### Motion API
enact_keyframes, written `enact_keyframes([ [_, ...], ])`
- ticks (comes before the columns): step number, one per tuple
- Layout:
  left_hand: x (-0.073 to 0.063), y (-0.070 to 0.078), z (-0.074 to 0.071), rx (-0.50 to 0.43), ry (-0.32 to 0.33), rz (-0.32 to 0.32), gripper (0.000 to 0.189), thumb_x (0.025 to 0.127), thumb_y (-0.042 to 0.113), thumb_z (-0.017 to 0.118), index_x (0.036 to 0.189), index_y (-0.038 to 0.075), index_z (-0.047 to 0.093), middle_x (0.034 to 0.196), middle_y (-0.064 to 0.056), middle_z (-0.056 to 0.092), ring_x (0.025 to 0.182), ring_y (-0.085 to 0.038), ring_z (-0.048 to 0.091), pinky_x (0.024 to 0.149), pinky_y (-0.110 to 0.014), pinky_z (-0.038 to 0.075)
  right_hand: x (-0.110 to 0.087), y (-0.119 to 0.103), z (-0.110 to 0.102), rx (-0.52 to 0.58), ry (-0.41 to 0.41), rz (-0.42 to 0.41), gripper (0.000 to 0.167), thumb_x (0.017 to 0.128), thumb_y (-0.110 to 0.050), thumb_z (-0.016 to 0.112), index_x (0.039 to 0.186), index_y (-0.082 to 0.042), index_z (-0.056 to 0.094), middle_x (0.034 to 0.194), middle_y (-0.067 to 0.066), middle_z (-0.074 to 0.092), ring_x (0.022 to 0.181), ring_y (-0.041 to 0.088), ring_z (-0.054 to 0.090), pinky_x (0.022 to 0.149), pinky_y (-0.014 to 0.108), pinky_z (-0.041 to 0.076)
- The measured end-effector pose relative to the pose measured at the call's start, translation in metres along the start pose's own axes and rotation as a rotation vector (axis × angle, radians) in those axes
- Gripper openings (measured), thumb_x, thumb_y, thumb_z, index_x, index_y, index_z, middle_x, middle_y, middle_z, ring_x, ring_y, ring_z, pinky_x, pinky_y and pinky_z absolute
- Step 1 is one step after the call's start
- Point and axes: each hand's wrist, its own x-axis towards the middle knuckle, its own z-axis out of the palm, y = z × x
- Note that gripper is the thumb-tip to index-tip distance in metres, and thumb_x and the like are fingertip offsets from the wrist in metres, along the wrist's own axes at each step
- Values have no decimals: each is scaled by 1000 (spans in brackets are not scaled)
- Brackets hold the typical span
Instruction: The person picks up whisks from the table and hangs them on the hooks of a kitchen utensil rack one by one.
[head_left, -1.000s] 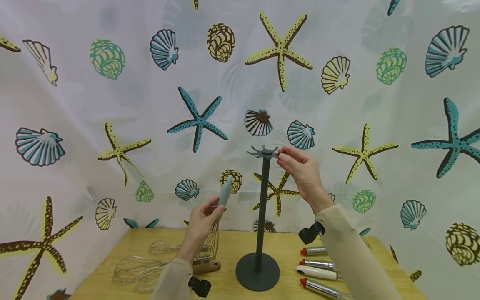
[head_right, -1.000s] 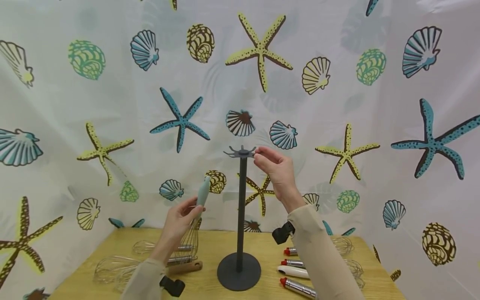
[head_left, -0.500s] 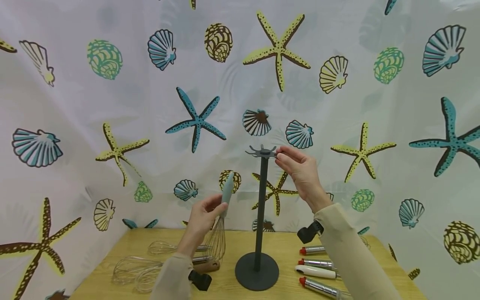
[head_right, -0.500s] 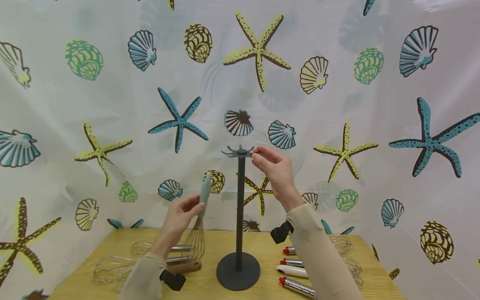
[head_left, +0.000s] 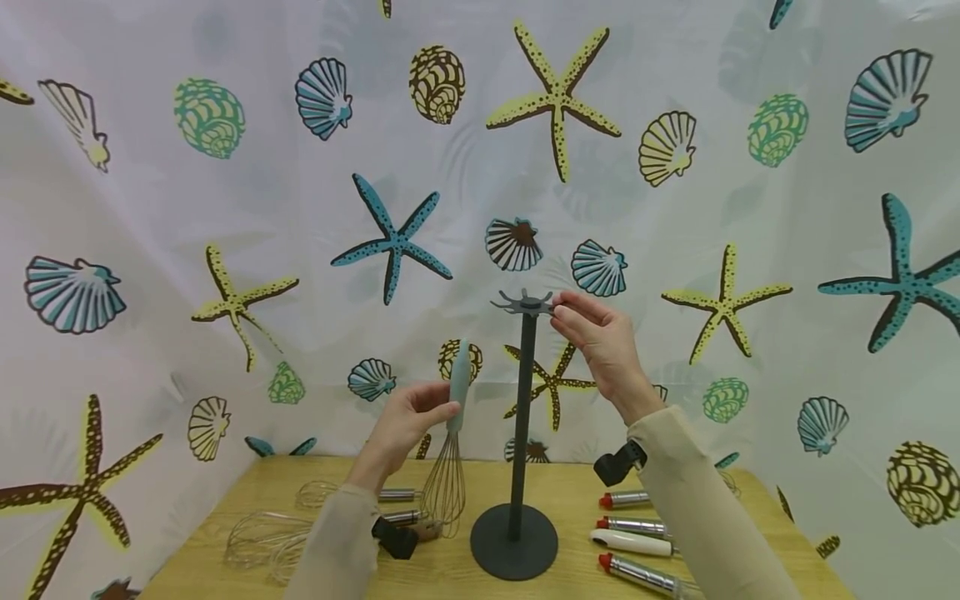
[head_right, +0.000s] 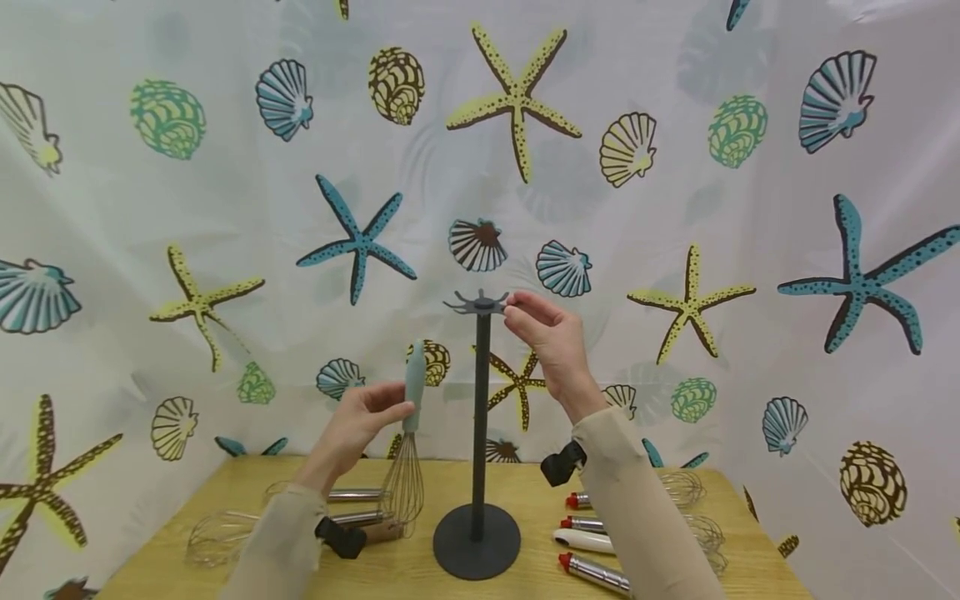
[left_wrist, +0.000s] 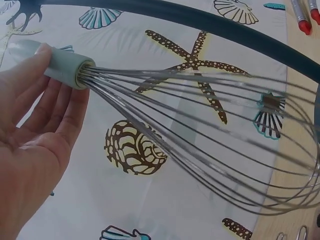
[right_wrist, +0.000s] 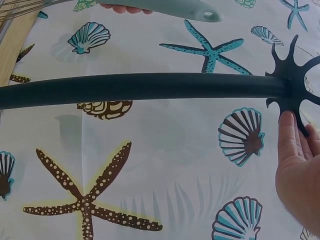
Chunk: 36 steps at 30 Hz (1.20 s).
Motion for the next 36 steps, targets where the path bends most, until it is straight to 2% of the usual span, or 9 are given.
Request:
enact_keyframes([
  [7,8,11,-2,-22,-34,24,44,91,20,72,131,7,62,121,-12,67,108,-17,64,100,-43,50,-1,0,1,4,1,-1,42,94,0,63,133,12,51,107,2,71,98,10,70,96,31,52],
  [18,15,27,-5,-69,-6,25,42,93,16,69,133,5,61,125,-14,66,110,-18,64,103,-45,48,-1,1,3,6,10,9,46,93,-1,64,135,12,49,108,2,71,100,12,70,97,32,52],
  [25,21,25,3,-62,24,34,42,95,18,66,135,7,59,130,-16,63,119,-23,60,107,-46,44,-1,1,1,0,19,-1,44,94,1,62,135,13,49,107,1,71,98,10,70,95,30,53],
  [31,22,20,8,-46,106,46,41,96,14,63,136,8,58,129,-16,63,122,-25,58,110,-46,41,0,5,3,15,-8,6,50,93,0,63,138,12,46,109,1,70,101,10,69,96,31,52],
  [36,24,22,14,-60,98,57,39,97,16,63,135,9,60,129,-15,64,122,-25,58,112,-46,39,0,3,2,-5,11,1,46,95,1,61,137,11,48,109,1,70,100,10,69,96,31,52],
])
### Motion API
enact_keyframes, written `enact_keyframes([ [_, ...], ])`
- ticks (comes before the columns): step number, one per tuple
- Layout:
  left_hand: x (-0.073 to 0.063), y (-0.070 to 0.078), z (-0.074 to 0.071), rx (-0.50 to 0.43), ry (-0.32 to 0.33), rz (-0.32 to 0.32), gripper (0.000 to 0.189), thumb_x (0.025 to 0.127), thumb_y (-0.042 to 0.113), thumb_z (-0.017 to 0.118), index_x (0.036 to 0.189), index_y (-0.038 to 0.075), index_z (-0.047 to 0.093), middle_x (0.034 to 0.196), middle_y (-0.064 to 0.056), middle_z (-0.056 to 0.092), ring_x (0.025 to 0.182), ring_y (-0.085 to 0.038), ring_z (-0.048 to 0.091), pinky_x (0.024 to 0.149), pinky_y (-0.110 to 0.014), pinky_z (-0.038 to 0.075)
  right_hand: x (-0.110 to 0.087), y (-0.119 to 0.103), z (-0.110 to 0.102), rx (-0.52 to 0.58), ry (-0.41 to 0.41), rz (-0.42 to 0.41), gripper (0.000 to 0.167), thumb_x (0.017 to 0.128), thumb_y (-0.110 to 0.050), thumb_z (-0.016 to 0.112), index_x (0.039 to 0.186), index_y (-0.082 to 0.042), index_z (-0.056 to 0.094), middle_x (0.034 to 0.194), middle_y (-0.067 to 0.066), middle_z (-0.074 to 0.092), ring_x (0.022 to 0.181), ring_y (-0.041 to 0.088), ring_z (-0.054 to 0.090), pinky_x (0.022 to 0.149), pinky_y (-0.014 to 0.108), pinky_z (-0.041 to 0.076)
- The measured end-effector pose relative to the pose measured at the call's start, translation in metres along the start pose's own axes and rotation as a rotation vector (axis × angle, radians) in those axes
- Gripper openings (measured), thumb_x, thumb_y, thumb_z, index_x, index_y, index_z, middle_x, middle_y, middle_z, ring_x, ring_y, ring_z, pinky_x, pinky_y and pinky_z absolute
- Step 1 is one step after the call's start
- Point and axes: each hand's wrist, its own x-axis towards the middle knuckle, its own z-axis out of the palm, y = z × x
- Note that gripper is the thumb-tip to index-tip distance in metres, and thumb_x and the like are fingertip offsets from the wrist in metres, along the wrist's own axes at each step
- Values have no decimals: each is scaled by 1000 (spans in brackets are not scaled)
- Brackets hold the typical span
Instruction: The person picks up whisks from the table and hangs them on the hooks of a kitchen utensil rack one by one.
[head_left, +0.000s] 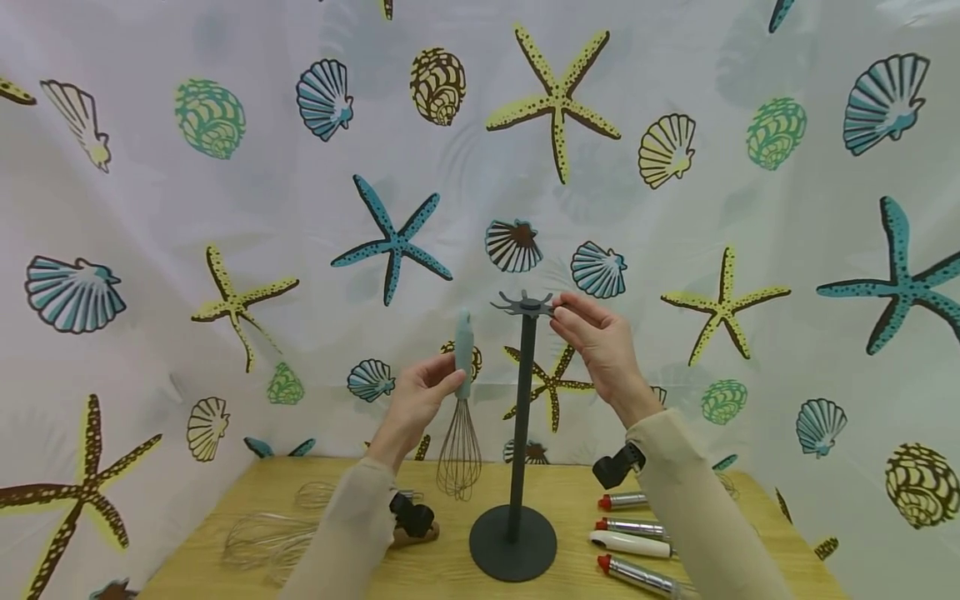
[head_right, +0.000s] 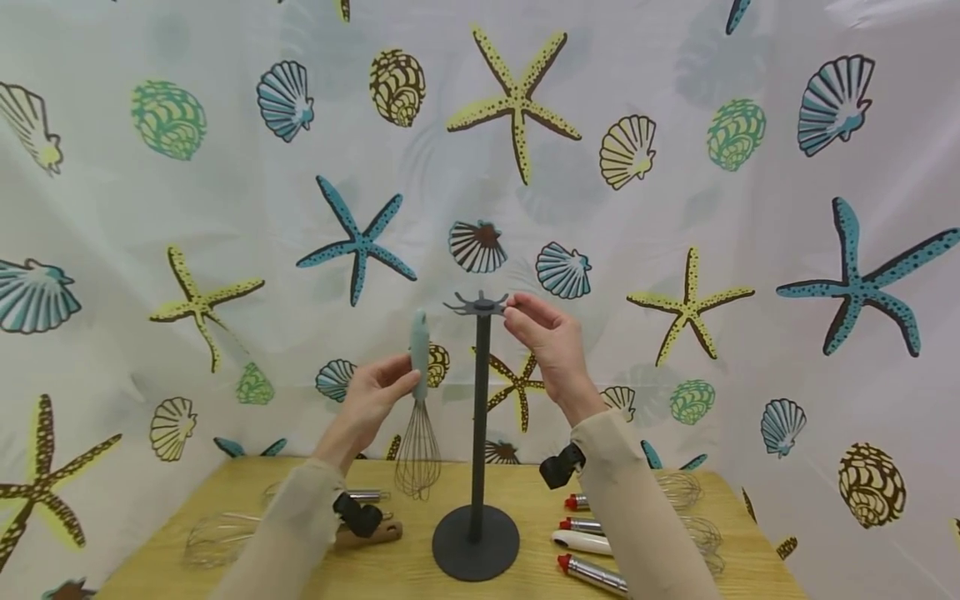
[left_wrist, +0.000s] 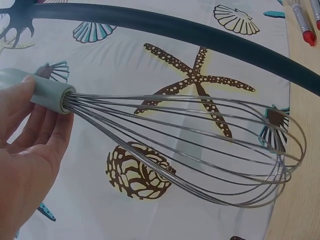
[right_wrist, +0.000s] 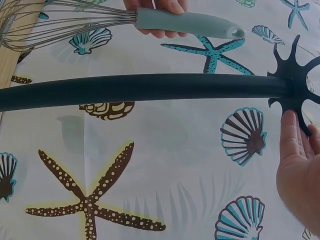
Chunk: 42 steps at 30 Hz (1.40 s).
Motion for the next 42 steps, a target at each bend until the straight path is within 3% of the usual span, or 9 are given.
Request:
enact_keyframes([
  [8,7,8,7,24,16,-5,38,97,20,63,134,12,60,129,-13,64,122,-25,58,112,-49,38,1,-3,-1,12,-5,-3,48,95,0,61,138,13,45,108,1,70,100,9,69,96,30,52],
  [22,16,15,11,96,5,20,35,99,19,60,133,12,61,127,-13,66,113,-26,62,98,-45,50,1,-2,-1,7,-4,-5,47,95,1,60,138,13,46,110,2,69,101,10,69,96,30,52],
  [42,27,25,28,103,43,50,35,100,11,57,133,4,59,125,-16,64,113,-29,61,98,-48,50,-1,-1,0,-7,0,0,46,96,0,59,139,11,47,112,1,68,101,9,68,97,30,51],
])
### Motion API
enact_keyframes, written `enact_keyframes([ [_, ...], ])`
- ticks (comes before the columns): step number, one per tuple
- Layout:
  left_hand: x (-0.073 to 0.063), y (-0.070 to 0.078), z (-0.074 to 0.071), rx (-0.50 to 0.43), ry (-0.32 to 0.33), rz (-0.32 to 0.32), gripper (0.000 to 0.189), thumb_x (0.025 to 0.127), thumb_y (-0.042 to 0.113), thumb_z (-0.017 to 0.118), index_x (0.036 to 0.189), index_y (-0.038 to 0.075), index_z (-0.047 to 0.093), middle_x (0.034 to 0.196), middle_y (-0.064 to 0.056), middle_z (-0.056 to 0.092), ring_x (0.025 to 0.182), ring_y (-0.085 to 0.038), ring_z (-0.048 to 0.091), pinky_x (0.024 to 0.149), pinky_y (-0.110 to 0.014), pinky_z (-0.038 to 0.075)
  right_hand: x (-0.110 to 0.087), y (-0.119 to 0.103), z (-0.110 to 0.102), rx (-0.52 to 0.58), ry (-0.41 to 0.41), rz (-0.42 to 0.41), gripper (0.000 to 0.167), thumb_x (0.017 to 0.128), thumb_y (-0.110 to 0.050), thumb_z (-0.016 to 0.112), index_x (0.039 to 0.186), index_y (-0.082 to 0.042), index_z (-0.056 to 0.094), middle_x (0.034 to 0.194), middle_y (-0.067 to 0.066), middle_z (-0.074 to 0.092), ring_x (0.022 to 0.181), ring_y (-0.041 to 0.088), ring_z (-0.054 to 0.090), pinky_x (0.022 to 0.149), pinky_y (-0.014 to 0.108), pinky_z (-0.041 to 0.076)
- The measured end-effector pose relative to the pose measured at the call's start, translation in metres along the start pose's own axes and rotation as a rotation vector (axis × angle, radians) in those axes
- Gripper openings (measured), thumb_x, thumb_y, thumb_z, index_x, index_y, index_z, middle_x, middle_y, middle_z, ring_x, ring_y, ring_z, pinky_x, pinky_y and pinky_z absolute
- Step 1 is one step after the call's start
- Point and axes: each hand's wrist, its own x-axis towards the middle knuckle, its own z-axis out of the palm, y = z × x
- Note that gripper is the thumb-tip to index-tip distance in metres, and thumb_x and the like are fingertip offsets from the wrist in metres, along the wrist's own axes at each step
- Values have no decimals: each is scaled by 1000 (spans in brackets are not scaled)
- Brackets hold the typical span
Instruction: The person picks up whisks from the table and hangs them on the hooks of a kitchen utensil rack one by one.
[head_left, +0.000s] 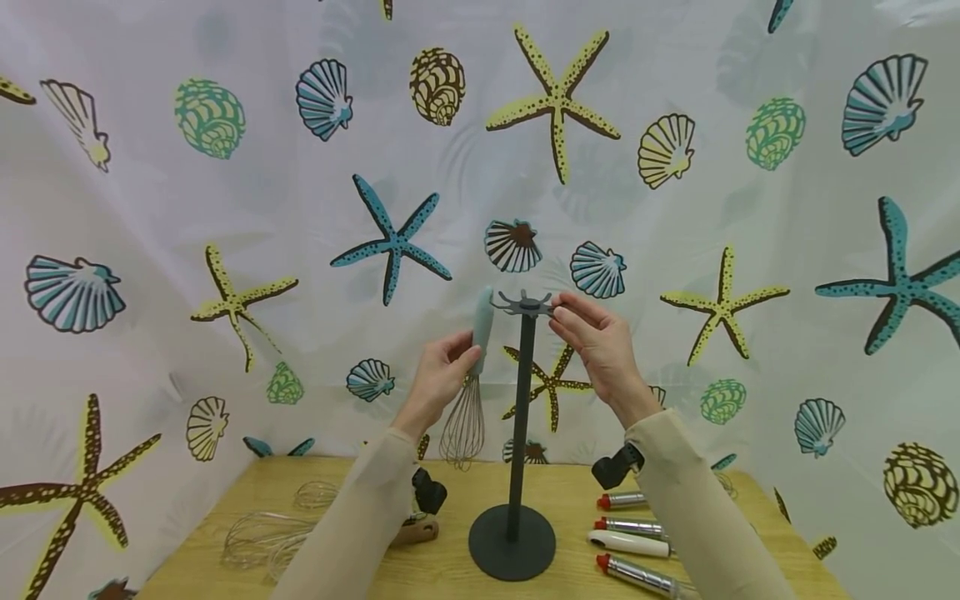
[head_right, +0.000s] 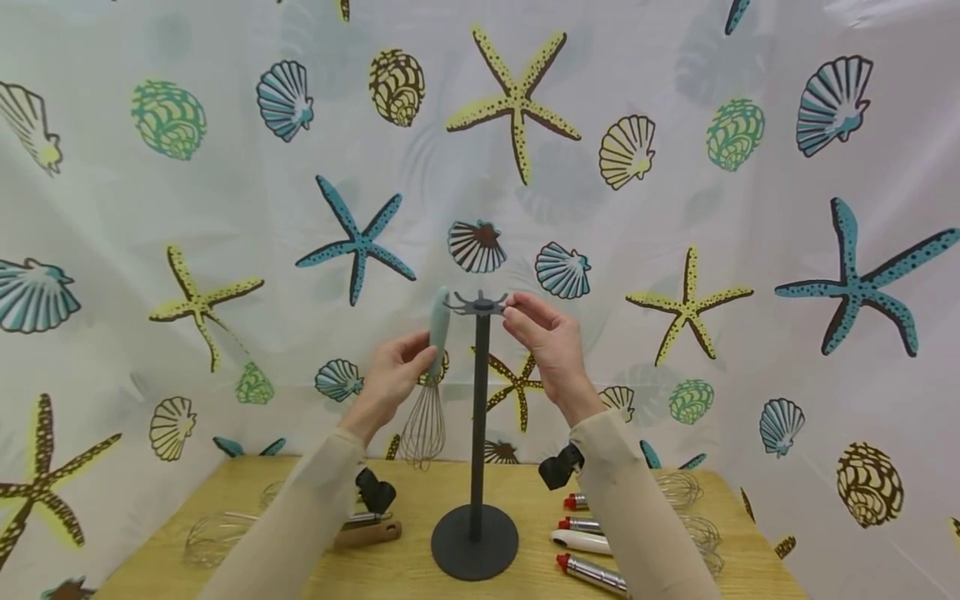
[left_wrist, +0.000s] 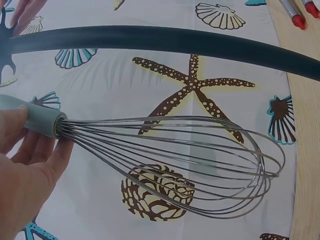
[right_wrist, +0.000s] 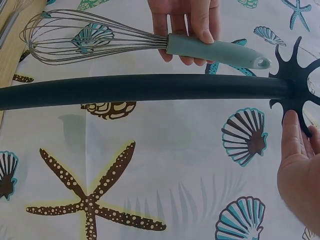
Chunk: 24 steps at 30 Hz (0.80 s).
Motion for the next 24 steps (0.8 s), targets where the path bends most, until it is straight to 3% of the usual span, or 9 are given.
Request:
enact_keyframes([
  [7,3,7,4,31,16,32,33,100,11,56,133,6,60,125,-17,63,112,-30,60,96,-50,51,0,-2,0,-7,0,-10,44,96,-1,59,137,11,48,112,2,67,101,9,68,97,29,51],
  [24,3,8,10,78,15,20,34,101,10,54,135,6,58,123,-13,63,111,-27,59,97,-47,52,-2,1,3,-2,-4,-14,48,97,-1,58,140,13,43,112,1,68,102,8,68,97,30,51],
])
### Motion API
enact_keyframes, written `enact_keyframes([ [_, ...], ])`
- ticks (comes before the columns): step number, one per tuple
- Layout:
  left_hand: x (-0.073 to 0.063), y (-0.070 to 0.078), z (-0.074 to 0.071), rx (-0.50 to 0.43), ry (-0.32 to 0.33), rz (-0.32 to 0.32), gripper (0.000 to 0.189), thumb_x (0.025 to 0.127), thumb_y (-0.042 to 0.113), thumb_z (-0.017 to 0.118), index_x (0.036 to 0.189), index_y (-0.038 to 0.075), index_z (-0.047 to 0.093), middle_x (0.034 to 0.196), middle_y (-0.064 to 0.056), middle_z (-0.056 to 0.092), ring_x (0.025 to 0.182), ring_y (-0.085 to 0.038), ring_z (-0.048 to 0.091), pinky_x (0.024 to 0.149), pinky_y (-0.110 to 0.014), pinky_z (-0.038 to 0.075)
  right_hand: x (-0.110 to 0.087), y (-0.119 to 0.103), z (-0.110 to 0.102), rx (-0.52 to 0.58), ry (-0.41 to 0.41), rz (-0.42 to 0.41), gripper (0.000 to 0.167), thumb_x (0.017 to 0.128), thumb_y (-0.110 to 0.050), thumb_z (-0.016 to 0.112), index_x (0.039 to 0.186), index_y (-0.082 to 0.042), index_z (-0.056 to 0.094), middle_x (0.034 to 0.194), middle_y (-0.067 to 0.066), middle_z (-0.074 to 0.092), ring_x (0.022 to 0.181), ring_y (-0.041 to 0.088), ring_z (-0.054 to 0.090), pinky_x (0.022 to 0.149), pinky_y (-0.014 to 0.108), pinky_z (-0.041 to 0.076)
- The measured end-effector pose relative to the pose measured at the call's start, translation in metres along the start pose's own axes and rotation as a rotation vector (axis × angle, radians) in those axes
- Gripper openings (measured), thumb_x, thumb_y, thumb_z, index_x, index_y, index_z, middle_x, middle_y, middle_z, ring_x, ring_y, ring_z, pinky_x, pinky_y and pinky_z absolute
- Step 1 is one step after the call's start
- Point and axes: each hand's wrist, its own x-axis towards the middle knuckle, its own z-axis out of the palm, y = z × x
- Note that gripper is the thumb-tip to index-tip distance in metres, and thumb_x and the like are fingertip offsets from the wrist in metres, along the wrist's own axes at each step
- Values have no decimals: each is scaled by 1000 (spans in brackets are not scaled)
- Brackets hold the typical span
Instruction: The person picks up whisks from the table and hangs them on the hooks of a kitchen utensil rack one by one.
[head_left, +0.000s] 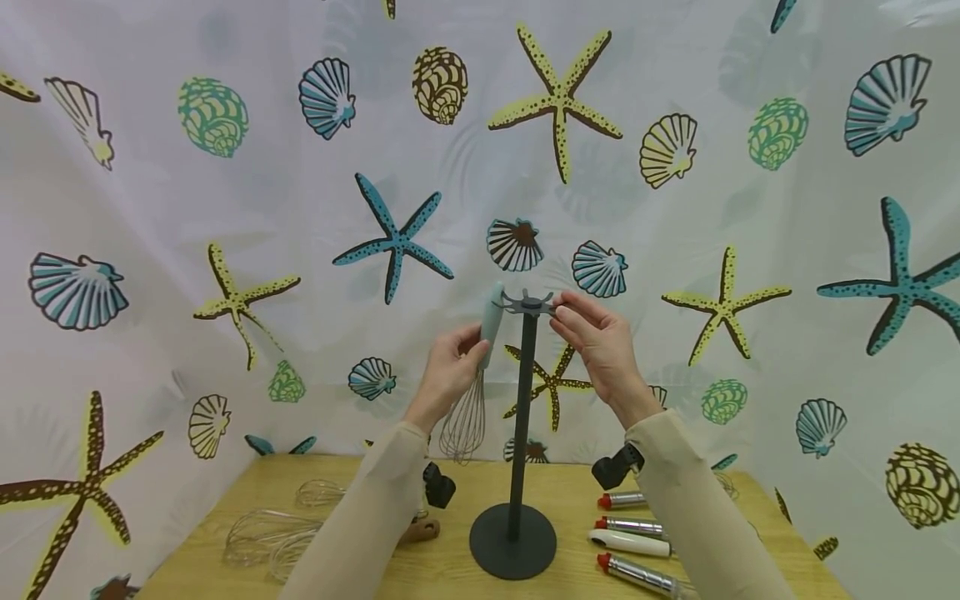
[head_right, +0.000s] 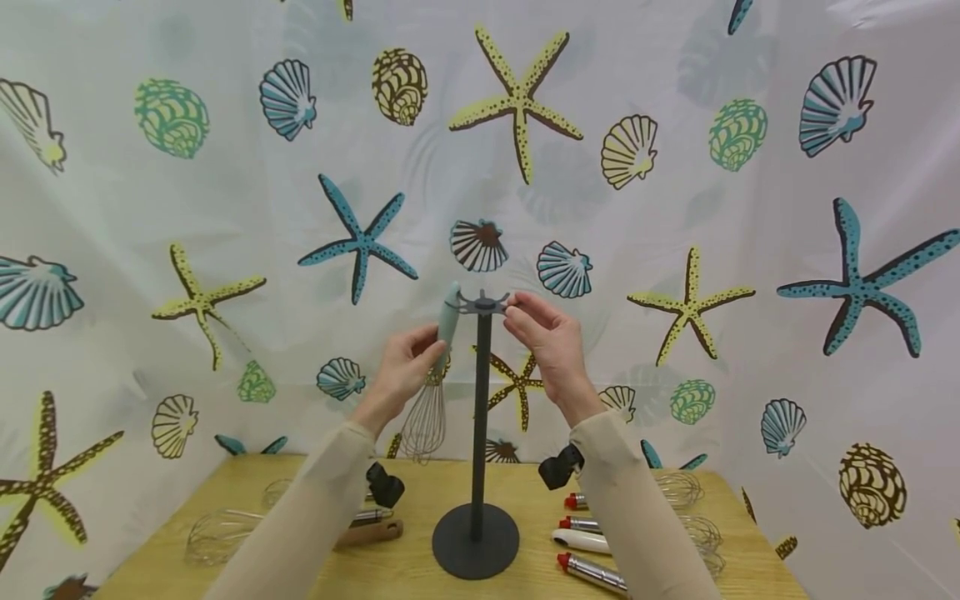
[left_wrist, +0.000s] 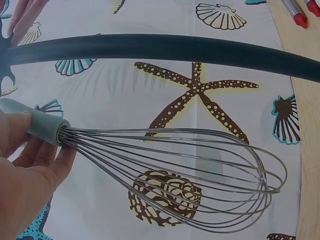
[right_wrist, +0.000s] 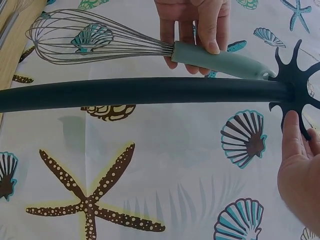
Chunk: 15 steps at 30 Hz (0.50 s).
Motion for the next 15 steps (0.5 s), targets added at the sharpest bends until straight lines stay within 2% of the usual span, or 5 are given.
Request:
enact_keyframes([
  [10,-2,-1,2,8,-51,24,38,101,8,53,139,5,54,128,-16,62,117,-29,59,99,-47,50,-2,0,1,-4,2,2,42,97,-1,58,137,10,49,111,1,68,103,9,68,98,31,50],
  [15,-3,-4,3,21,-84,6,40,102,10,53,141,9,52,129,-13,62,117,-28,59,98,-47,51,-1,0,0,8,-2,2,43,97,0,58,137,11,49,111,2,68,103,10,68,98,30,50],
])
